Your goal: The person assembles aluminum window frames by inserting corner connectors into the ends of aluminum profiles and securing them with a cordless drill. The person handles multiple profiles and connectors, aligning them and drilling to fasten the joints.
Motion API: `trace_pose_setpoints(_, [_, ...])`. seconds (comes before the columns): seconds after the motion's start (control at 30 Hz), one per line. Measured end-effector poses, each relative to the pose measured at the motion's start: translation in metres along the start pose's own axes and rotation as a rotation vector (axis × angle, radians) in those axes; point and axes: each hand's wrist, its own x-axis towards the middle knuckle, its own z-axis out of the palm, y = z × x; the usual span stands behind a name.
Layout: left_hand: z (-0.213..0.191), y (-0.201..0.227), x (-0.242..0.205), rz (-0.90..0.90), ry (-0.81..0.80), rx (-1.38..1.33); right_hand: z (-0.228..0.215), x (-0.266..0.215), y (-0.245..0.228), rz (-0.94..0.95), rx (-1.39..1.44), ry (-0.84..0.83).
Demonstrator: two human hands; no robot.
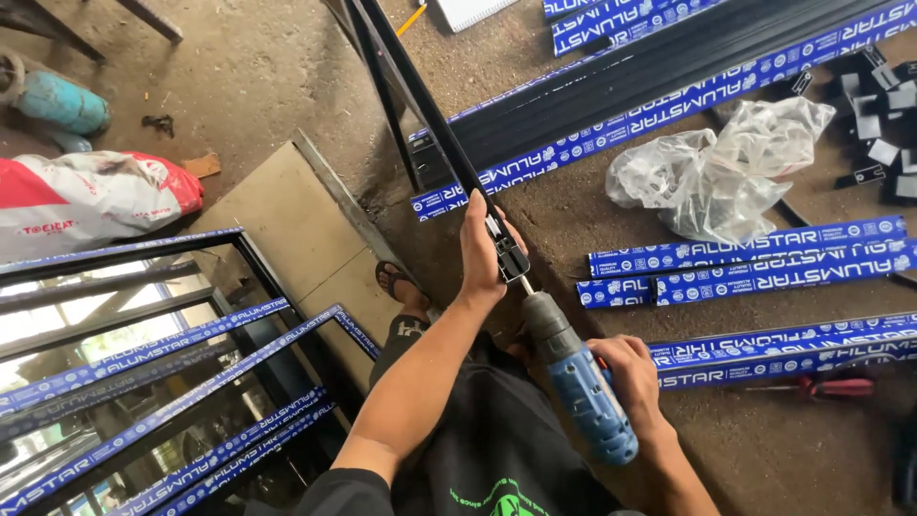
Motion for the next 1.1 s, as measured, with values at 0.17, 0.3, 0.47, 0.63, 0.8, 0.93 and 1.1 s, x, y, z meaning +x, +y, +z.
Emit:
trace_pose_setpoints(0.17, [-0.011,-0.019,0.006,0.022,-0.04,-0.005,0.011,-0.033,0.009,0.307,0.108,-0.005])
trace_pose_setpoints(0.3, [-0.003,0.019,-0.008,-0.132,-0.095,-0.027,0.025,0.01,-0.03,0.304,0.263,0.088])
trace_pose_setpoints(0.47, [-0.007,0.016,-0.009,-0.152,-0.061,-0.079,0.029,0.067,-0.098,1.008,1.354,0.294])
trace_pose_setpoints(0.63, [-0.011,0.015,-0.009,-0.083,-0.107,-0.058,0.048,-0.038,-0.014,0.323,0.272,0.142])
trace_pose_setpoints(0.8, [-0.01,0.015,-0.009,-0.106,-0.103,-0.071,0.044,-0.042,-0.011,0.318,0.222,0.144])
trace_pose_setpoints(0.93, [-0.008,0.018,-0.009,-0.102,-0.142,-0.077,0.032,-0.015,-0.036,0.228,0.146,0.148])
trace_pose_setpoints(1.1, [-0.009,0.018,-0.012,-0.095,-0.143,-0.059,0.03,-0.04,-0.012,0.194,0.108,0.072])
